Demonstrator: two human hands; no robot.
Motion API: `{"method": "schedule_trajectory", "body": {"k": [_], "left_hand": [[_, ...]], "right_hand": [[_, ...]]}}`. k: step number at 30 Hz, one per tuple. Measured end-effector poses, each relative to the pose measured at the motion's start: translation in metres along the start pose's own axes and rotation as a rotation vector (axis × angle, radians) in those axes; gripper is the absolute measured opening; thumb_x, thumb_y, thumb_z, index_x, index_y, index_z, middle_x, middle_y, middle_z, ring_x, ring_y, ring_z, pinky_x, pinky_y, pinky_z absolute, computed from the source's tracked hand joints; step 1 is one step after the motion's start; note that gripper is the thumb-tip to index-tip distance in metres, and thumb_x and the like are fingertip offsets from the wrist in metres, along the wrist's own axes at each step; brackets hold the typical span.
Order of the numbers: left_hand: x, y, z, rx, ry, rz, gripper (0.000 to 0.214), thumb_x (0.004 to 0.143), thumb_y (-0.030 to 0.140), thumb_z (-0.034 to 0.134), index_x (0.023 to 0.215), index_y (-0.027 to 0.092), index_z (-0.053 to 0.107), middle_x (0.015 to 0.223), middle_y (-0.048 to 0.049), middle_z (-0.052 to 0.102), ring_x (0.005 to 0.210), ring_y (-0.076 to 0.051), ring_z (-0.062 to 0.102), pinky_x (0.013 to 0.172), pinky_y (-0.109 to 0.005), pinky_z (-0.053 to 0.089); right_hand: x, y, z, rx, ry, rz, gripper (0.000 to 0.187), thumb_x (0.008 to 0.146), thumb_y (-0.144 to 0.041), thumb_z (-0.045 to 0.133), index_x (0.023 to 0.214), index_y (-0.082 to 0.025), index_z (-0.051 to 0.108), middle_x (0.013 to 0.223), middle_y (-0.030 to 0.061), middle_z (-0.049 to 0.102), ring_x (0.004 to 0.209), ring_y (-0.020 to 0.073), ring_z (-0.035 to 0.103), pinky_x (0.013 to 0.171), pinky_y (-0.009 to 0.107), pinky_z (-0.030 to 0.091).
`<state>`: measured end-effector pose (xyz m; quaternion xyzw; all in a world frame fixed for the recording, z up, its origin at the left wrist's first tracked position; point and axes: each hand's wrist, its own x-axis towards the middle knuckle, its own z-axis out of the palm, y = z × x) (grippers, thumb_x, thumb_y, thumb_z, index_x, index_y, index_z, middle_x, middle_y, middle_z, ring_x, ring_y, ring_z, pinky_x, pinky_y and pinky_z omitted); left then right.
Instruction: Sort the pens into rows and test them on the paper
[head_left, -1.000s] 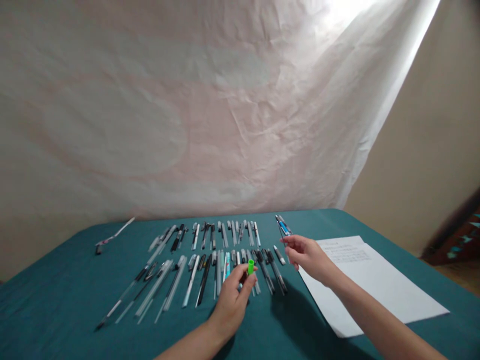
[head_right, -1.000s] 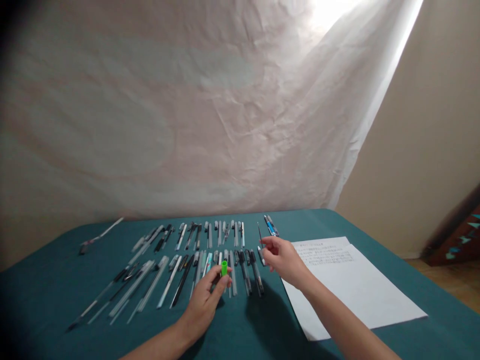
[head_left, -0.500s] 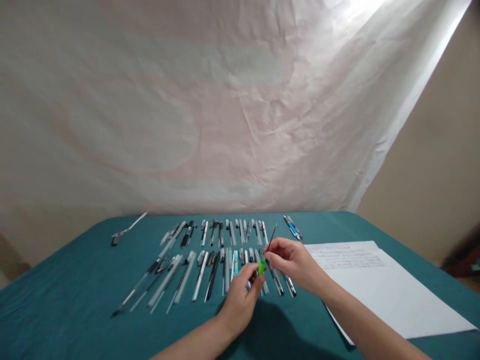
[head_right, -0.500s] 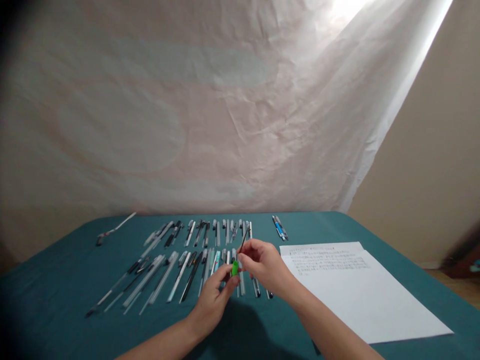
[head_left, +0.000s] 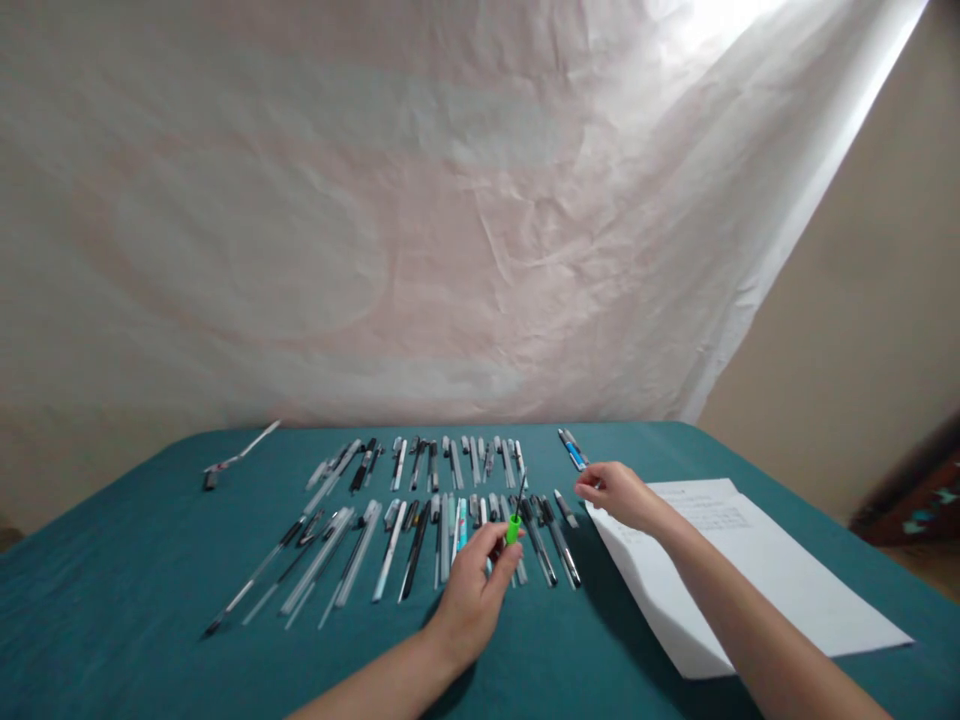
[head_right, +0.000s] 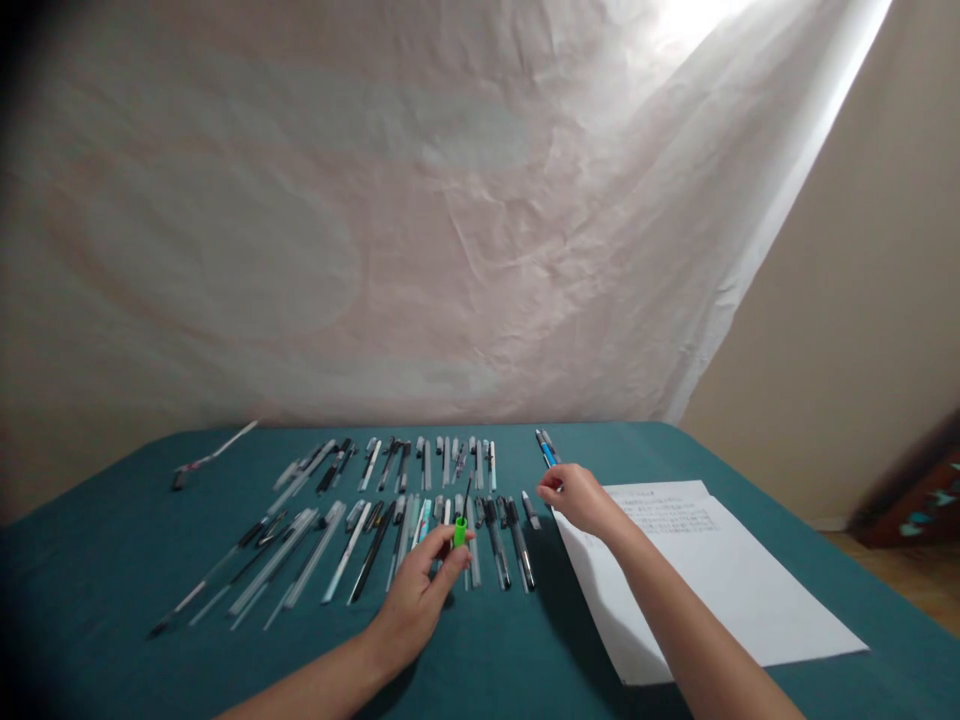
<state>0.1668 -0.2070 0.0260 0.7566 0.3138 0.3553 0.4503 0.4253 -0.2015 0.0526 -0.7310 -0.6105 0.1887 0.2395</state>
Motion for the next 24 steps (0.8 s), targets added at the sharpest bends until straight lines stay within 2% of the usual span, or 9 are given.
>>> {"method": "schedule_trajectory", "body": {"k": [3,8,16,22,24], "left_hand": [[0.001,-0.001,0.001,0.007,-0.002,-0.009,0.026,0.086,0.037,0.040,0.100,0.020,0.054,0.088,-0.0028,0.056,0.082,-0.016,0.051,0.076,-0.027,0.039],[0.001,-0.001,0.002,0.019,-0.001,-0.016,0.027,0.086,0.038,0.040,0.099,0.019,0.053,0.087,-0.0030,0.056,0.082,-0.016,0.051,0.076,-0.027,0.039],[0.001,0.000,0.002,0.062,0.003,0.011,0.024,0.085,0.037,0.041,0.094,0.019,0.053,0.084,-0.0022,0.054,0.079,-0.015,0.050,0.074,-0.025,0.038],[0.001,0.001,0.002,0.069,0.014,0.062,0.022,0.086,0.034,0.041,0.092,0.018,0.054,0.084,-0.0022,0.054,0.079,-0.014,0.048,0.074,-0.025,0.038],[0.001,0.002,0.001,0.067,0.001,0.058,0.023,0.086,0.035,0.040,0.091,0.018,0.055,0.085,-0.0025,0.054,0.078,-0.015,0.048,0.073,-0.025,0.038]], "right_hand": [[0.006,0.017,0.017,-0.053,-0.063,0.057,0.012,0.069,-0.022,0.055,0.069,-0.014,0.065,0.060,0.0017,0.063,0.048,0.0099,0.054,0.044,0.018,0.035],[0.008,0.023,0.031,-0.085,-0.071,0.089,0.013,0.069,-0.018,0.052,0.066,-0.014,0.064,0.053,0.0017,0.061,0.047,0.0102,0.055,0.045,0.017,0.034],[0.010,0.024,0.037,-0.102,-0.098,0.138,0.013,0.068,-0.020,0.053,0.067,-0.013,0.063,0.052,0.0014,0.061,0.046,0.0097,0.054,0.043,0.017,0.032],[0.009,0.017,0.036,-0.100,-0.079,0.151,0.016,0.061,-0.016,0.055,0.046,-0.013,0.056,0.038,0.0002,0.052,0.039,0.0103,0.049,0.041,0.019,0.029],[0.010,0.013,0.032,-0.082,-0.038,0.145,0.015,0.060,-0.016,0.056,0.045,-0.013,0.055,0.039,0.0001,0.051,0.042,0.0104,0.049,0.041,0.019,0.030]]}}
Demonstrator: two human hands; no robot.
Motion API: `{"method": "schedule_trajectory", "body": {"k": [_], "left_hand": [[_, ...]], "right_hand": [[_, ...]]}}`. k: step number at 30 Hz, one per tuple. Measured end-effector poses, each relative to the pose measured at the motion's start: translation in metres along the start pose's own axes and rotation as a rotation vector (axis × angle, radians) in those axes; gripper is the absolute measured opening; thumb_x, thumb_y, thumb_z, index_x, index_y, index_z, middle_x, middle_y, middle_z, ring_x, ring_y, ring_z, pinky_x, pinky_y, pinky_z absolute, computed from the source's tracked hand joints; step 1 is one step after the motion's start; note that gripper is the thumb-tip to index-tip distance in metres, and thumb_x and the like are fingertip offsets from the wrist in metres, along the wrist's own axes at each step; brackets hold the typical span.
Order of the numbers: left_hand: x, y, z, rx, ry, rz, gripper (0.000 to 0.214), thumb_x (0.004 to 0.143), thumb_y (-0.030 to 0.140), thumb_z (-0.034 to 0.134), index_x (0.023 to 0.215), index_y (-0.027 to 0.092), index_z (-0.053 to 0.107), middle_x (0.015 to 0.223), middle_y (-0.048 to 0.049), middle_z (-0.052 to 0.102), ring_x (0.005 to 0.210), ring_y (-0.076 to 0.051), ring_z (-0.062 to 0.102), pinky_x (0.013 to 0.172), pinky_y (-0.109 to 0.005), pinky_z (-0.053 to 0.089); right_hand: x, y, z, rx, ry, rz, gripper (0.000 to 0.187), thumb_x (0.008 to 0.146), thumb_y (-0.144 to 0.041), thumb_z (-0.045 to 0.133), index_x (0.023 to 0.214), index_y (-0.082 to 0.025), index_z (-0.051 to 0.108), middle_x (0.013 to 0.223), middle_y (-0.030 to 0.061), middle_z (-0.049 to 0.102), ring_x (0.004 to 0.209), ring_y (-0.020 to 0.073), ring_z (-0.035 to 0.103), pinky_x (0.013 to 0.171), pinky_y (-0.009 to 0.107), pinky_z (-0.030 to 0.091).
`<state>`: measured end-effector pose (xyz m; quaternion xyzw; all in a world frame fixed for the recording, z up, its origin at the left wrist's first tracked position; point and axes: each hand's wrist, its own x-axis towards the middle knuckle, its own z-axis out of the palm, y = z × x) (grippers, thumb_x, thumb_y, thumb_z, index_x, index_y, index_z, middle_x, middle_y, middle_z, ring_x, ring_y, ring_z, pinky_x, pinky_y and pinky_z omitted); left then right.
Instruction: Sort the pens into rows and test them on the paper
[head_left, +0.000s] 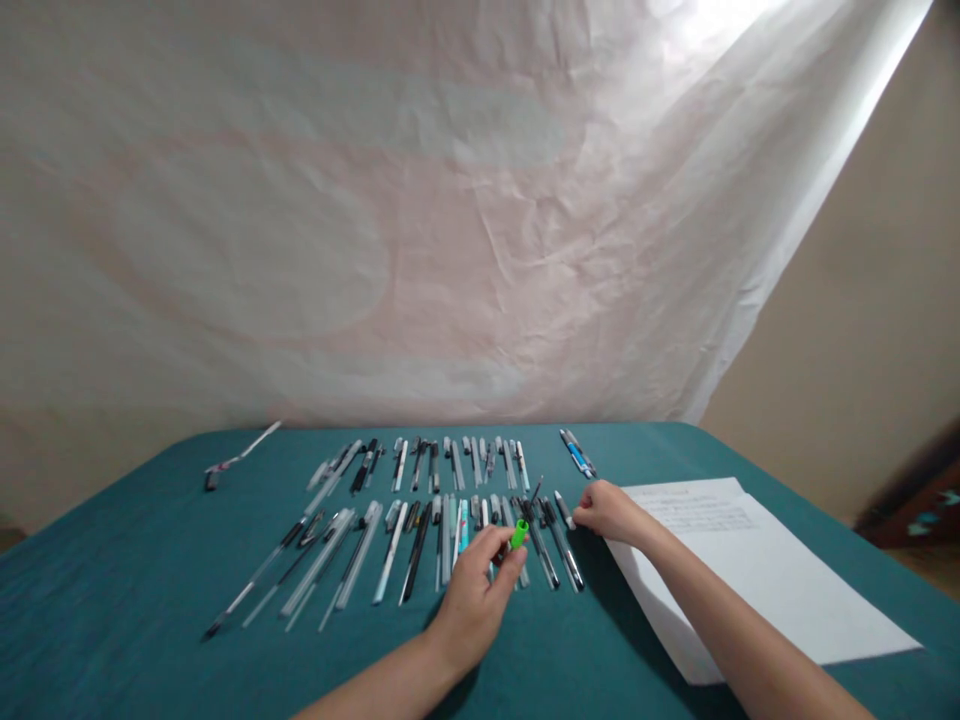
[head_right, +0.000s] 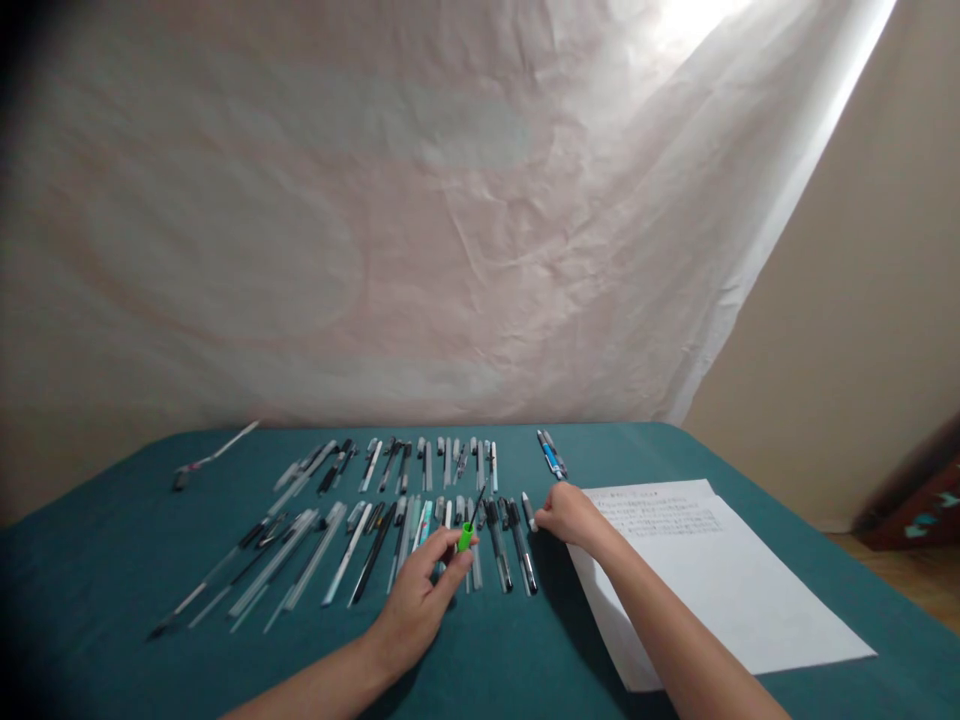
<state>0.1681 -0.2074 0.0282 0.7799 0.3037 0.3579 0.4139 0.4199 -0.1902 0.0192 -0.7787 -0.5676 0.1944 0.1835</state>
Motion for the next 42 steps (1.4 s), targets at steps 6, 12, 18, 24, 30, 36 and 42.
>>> {"method": "schedule_trajectory", "body": {"k": [6,12,18,24,30,36,42], "left_hand": [[0.000,0.003,-0.002,-0.007,-0.019,0.006,0.027,0.086,0.036,0.038,0.091,0.018,0.057,0.082,-0.0028,0.054,0.076,-0.015,0.048,0.072,-0.026,0.038],[0.000,0.001,-0.001,0.007,-0.016,0.008,0.026,0.086,0.036,0.039,0.091,0.018,0.058,0.079,-0.0022,0.053,0.075,-0.015,0.048,0.071,-0.025,0.037],[0.000,0.001,-0.002,0.019,-0.035,0.014,0.026,0.086,0.036,0.040,0.090,0.018,0.058,0.078,-0.0018,0.052,0.074,-0.014,0.047,0.070,-0.024,0.036],[0.001,0.002,-0.002,0.019,-0.033,0.018,0.028,0.086,0.039,0.039,0.090,0.018,0.057,0.079,-0.0021,0.053,0.074,-0.015,0.047,0.070,-0.024,0.036],[0.001,0.004,-0.003,0.021,-0.048,0.013,0.030,0.085,0.040,0.039,0.091,0.018,0.058,0.080,-0.0031,0.053,0.075,-0.015,0.048,0.071,-0.025,0.037],[0.001,0.003,-0.001,0.020,-0.040,0.025,0.029,0.086,0.040,0.038,0.090,0.018,0.058,0.079,-0.0028,0.054,0.073,-0.015,0.047,0.070,-0.025,0.037],[0.001,0.000,0.000,0.024,-0.028,0.036,0.028,0.085,0.039,0.040,0.089,0.018,0.058,0.078,-0.0020,0.053,0.073,-0.014,0.047,0.069,-0.024,0.036]], "right_hand": [[-0.017,-0.027,-0.031,0.362,0.070,-0.140,0.021,0.075,-0.029,0.050,0.084,-0.012,0.059,0.059,0.0011,0.059,0.050,0.0108,0.055,0.044,0.019,0.041],[-0.060,-0.078,-0.049,0.899,0.173,-0.382,0.032,0.071,-0.039,0.061,0.091,-0.013,0.061,0.073,0.0052,0.063,0.060,0.0127,0.058,0.051,0.024,0.048],[-0.073,-0.094,-0.044,0.888,0.271,-0.411,0.027,0.072,-0.038,0.062,0.085,-0.015,0.065,0.067,0.0037,0.065,0.052,0.0108,0.056,0.042,0.021,0.045],[-0.071,-0.091,-0.043,0.832,0.327,-0.434,0.026,0.074,-0.037,0.061,0.086,-0.015,0.065,0.065,0.0035,0.064,0.051,0.0108,0.056,0.042,0.021,0.046],[-0.071,-0.090,-0.041,0.788,0.271,-0.438,0.026,0.074,-0.037,0.060,0.087,-0.015,0.065,0.063,0.0033,0.064,0.050,0.0111,0.056,0.042,0.021,0.046],[-0.073,-0.091,-0.042,0.751,0.237,-0.443,0.025,0.075,-0.036,0.059,0.088,-0.016,0.064,0.063,0.0026,0.063,0.053,0.0119,0.057,0.045,0.021,0.047],[-0.075,-0.086,-0.049,0.640,0.237,-0.442,0.025,0.076,-0.036,0.057,0.088,-0.015,0.064,0.061,0.0016,0.060,0.054,0.0121,0.056,0.047,0.022,0.046]]}}
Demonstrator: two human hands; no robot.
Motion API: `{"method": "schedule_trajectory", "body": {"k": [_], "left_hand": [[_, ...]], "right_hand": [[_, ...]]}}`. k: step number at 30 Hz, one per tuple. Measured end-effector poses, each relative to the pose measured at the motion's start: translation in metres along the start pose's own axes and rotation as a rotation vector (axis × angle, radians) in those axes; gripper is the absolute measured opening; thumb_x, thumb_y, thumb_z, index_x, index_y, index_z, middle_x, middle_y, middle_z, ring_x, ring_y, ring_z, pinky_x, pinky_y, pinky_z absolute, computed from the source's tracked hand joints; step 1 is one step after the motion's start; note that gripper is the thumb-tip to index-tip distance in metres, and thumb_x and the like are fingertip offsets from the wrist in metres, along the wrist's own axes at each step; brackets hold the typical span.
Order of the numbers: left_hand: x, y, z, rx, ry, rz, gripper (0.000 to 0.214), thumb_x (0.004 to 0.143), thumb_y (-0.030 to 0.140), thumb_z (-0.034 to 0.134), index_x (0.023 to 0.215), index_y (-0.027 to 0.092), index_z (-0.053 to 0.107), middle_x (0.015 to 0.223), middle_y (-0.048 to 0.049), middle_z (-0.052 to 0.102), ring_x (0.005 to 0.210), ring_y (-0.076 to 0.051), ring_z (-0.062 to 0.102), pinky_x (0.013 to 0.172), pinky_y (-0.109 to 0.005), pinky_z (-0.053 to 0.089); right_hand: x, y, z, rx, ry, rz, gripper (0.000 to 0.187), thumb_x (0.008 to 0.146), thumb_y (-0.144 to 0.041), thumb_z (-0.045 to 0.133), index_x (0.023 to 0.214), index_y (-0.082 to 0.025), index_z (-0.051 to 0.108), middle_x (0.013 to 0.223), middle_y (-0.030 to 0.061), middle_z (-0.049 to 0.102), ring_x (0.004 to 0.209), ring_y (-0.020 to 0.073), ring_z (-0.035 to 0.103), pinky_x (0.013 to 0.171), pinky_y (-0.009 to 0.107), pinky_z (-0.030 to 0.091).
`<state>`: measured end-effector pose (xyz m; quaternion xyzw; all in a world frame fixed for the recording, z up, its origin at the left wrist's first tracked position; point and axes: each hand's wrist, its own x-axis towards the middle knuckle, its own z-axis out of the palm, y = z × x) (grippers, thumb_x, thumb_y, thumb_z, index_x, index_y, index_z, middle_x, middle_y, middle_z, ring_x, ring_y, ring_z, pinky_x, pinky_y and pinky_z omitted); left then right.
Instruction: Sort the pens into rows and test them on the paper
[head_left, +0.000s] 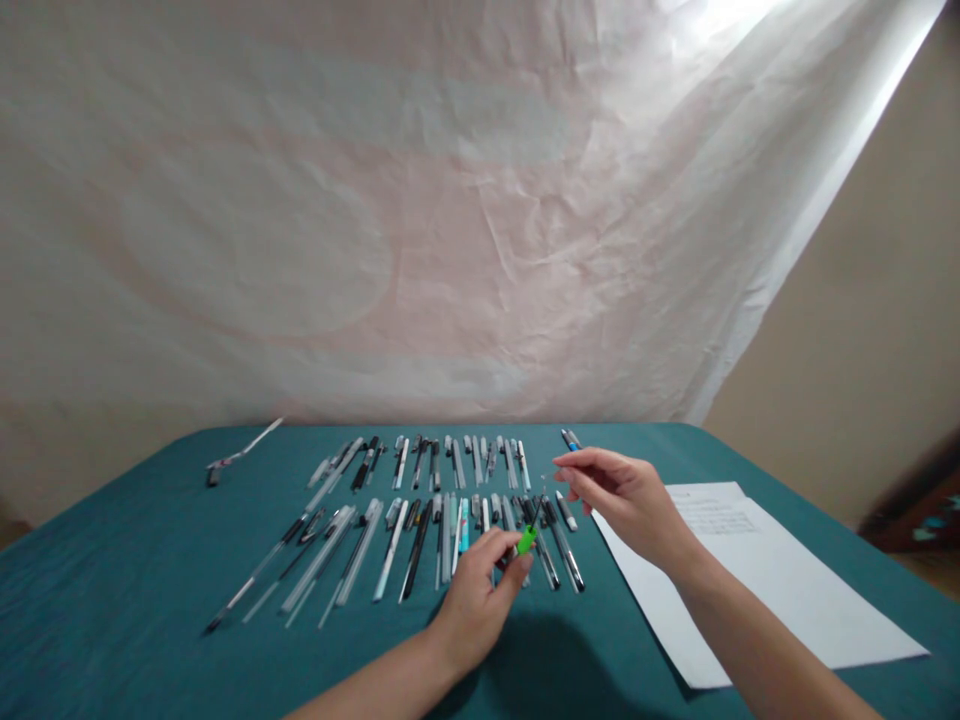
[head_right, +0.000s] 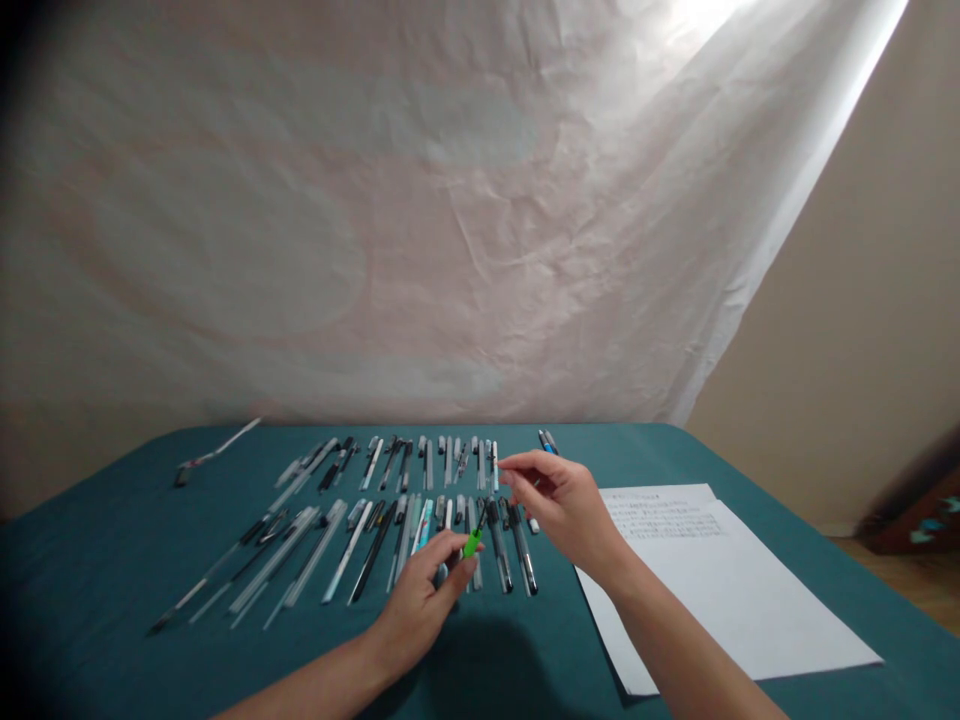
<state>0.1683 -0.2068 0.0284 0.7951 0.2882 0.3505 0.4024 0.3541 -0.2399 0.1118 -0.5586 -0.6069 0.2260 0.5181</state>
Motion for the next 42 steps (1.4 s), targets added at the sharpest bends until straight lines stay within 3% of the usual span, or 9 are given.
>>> {"method": "schedule_trajectory", "body": {"k": [9,15,21,35,39,42], "left_hand": [[0.000,0.000,0.002,-0.010,0.024,-0.003,0.027,0.085,0.038,0.041,0.091,0.018,0.059,0.077,-0.0029,0.052,0.073,-0.015,0.048,0.069,-0.025,0.038],[0.000,-0.001,0.001,-0.015,0.021,0.000,0.024,0.085,0.034,0.043,0.092,0.018,0.059,0.079,-0.0030,0.053,0.074,-0.015,0.048,0.070,-0.024,0.038],[0.000,0.001,0.000,-0.016,0.017,-0.001,0.024,0.085,0.034,0.043,0.091,0.017,0.059,0.079,-0.0026,0.052,0.074,-0.014,0.048,0.069,-0.024,0.037],[0.001,-0.003,0.002,0.008,-0.007,0.004,0.023,0.086,0.034,0.042,0.088,0.017,0.057,0.078,-0.0014,0.051,0.074,-0.013,0.047,0.069,-0.023,0.036],[0.000,-0.003,0.002,-0.009,-0.003,0.007,0.022,0.086,0.033,0.041,0.090,0.018,0.057,0.081,-0.0018,0.052,0.076,-0.013,0.048,0.070,-0.023,0.036],[0.000,-0.002,0.002,-0.016,-0.003,0.005,0.022,0.086,0.033,0.042,0.091,0.018,0.057,0.080,-0.0015,0.052,0.076,-0.013,0.048,0.070,-0.023,0.036]], "right_hand": [[0.000,-0.006,-0.020,-0.165,-0.004,-0.097,0.023,0.079,-0.036,0.053,0.088,-0.017,0.062,0.063,0.0022,0.060,0.056,0.0123,0.055,0.049,0.022,0.045],[0.000,-0.007,-0.027,-0.333,-0.148,-0.096,0.019,0.081,-0.034,0.049,0.082,-0.020,0.062,0.069,0.0019,0.062,0.059,0.0124,0.055,0.051,0.022,0.045],[-0.001,-0.009,-0.025,-0.384,-0.189,-0.098,0.016,0.081,-0.030,0.048,0.080,-0.020,0.061,0.066,0.0004,0.060,0.057,0.0112,0.052,0.052,0.022,0.042],[-0.002,-0.008,-0.008,-0.332,-0.308,-0.053,0.016,0.080,-0.026,0.049,0.080,-0.018,0.062,0.067,0.0005,0.062,0.057,0.0104,0.052,0.053,0.020,0.040],[0.001,-0.004,-0.018,-0.229,-0.316,0.030,0.024,0.080,-0.033,0.049,0.092,-0.016,0.062,0.070,0.0026,0.063,0.059,0.0118,0.056,0.053,0.022,0.044],[0.008,0.014,-0.027,-0.159,-0.253,0.093,0.032,0.080,-0.038,0.048,0.098,-0.015,0.060,0.074,0.0045,0.064,0.058,0.0126,0.057,0.049,0.022,0.045]]}}
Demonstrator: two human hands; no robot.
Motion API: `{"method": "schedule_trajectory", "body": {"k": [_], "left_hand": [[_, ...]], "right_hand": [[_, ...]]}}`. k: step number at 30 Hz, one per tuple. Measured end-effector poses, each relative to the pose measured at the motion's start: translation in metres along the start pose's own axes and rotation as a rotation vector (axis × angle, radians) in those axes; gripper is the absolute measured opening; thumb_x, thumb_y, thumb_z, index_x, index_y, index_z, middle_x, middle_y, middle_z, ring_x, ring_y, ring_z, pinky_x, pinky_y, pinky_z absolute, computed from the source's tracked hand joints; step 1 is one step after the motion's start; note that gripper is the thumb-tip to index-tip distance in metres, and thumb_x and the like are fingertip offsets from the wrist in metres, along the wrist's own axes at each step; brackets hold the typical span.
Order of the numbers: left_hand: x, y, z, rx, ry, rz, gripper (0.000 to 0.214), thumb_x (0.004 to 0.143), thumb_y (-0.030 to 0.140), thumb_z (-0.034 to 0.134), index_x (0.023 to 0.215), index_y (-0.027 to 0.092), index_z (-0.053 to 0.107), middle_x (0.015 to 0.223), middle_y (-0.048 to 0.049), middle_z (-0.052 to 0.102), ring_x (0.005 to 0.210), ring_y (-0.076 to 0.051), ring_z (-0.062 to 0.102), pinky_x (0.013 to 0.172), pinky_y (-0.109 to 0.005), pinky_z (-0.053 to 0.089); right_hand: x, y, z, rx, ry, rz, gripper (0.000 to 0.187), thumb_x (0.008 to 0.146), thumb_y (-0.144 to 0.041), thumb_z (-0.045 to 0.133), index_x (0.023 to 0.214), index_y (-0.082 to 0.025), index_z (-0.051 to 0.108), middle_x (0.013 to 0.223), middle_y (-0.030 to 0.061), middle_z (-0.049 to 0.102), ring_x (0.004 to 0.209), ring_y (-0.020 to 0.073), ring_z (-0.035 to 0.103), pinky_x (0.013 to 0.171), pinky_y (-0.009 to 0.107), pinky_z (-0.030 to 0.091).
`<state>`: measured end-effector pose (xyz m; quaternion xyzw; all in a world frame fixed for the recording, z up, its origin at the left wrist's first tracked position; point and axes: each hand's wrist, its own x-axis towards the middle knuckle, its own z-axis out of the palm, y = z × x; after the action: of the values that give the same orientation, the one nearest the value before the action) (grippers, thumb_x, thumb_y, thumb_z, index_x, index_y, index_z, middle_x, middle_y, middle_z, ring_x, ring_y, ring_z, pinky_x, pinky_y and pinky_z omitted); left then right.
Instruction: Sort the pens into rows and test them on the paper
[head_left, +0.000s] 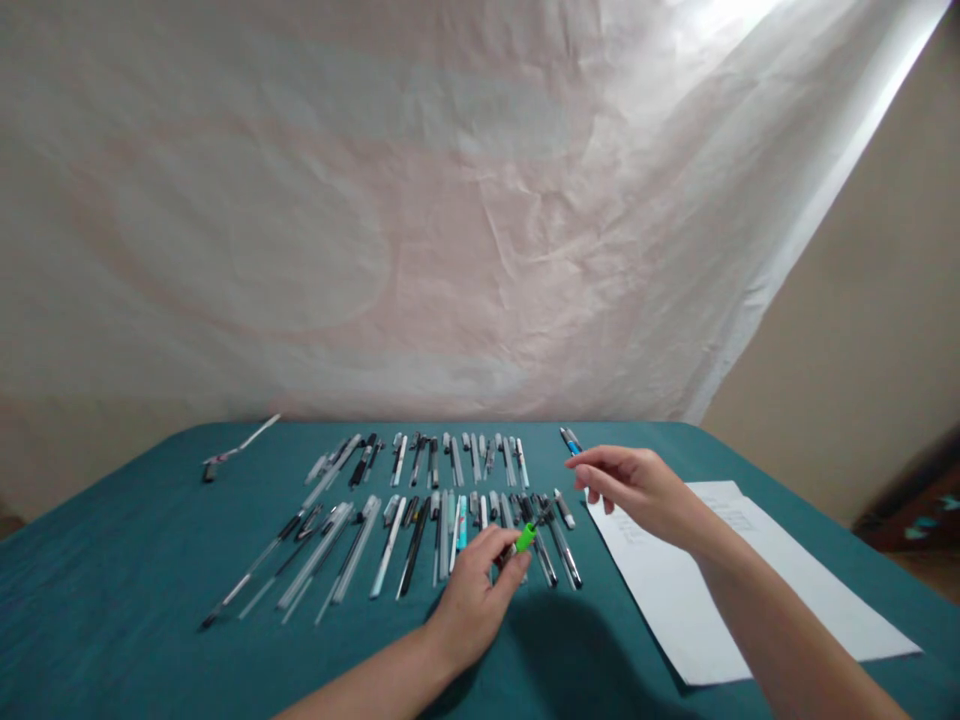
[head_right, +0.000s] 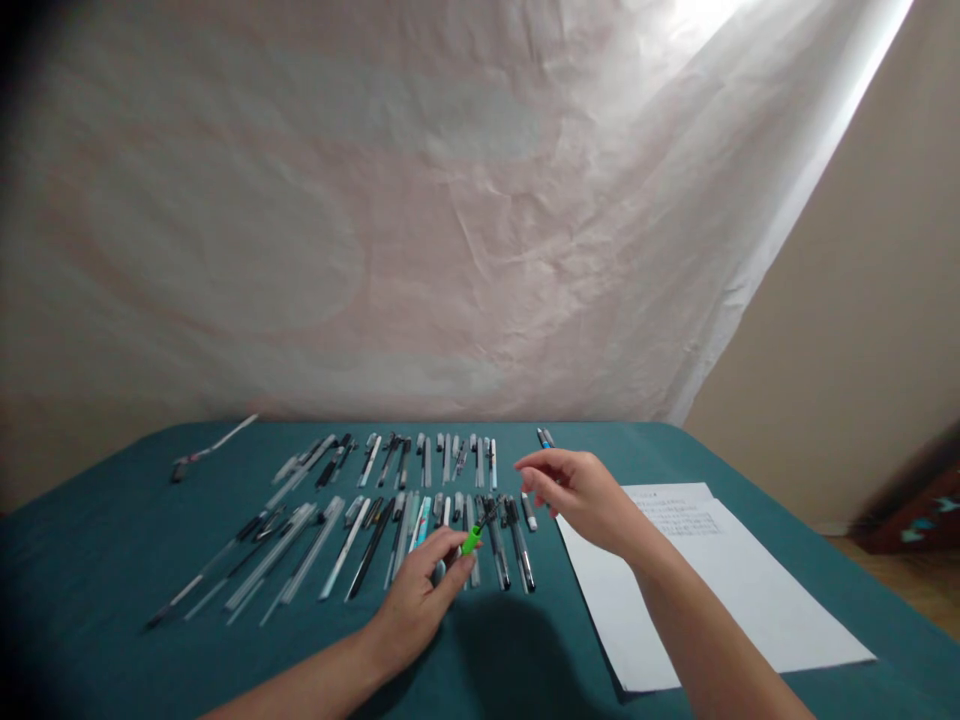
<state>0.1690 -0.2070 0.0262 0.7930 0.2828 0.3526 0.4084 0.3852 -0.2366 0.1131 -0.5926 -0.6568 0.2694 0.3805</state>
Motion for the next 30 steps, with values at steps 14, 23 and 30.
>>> {"method": "schedule_trajectory", "body": {"k": [14,23,30], "left_hand": [[0.002,0.002,-0.001,0.007,-0.009,-0.020,0.022,0.085,0.033,0.042,0.090,0.018,0.057,0.080,-0.0022,0.052,0.075,-0.014,0.047,0.070,-0.024,0.037],[0.002,-0.001,0.000,0.016,-0.006,-0.014,0.022,0.086,0.034,0.042,0.090,0.018,0.056,0.078,-0.0015,0.051,0.075,-0.014,0.047,0.070,-0.024,0.036],[0.001,-0.003,0.000,-0.004,0.007,-0.012,0.022,0.086,0.034,0.041,0.092,0.019,0.057,0.080,-0.0014,0.051,0.077,-0.014,0.048,0.071,-0.024,0.036]], "right_hand": [[0.027,0.106,0.045,-0.496,0.122,0.273,0.015,0.064,-0.027,0.060,0.073,-0.015,0.061,0.063,0.0039,0.064,0.060,0.0149,0.057,0.052,0.021,0.033],[0.030,0.072,0.026,-0.090,0.212,0.173,0.024,0.075,-0.034,0.049,0.078,-0.014,0.063,0.059,0.0009,0.057,0.051,0.0124,0.051,0.048,0.022,0.036],[0.010,0.011,0.013,0.626,0.084,-0.039,0.018,0.070,-0.028,0.066,0.079,-0.016,0.057,0.063,-0.0024,0.056,0.049,0.0067,0.050,0.051,0.021,0.040]]}}
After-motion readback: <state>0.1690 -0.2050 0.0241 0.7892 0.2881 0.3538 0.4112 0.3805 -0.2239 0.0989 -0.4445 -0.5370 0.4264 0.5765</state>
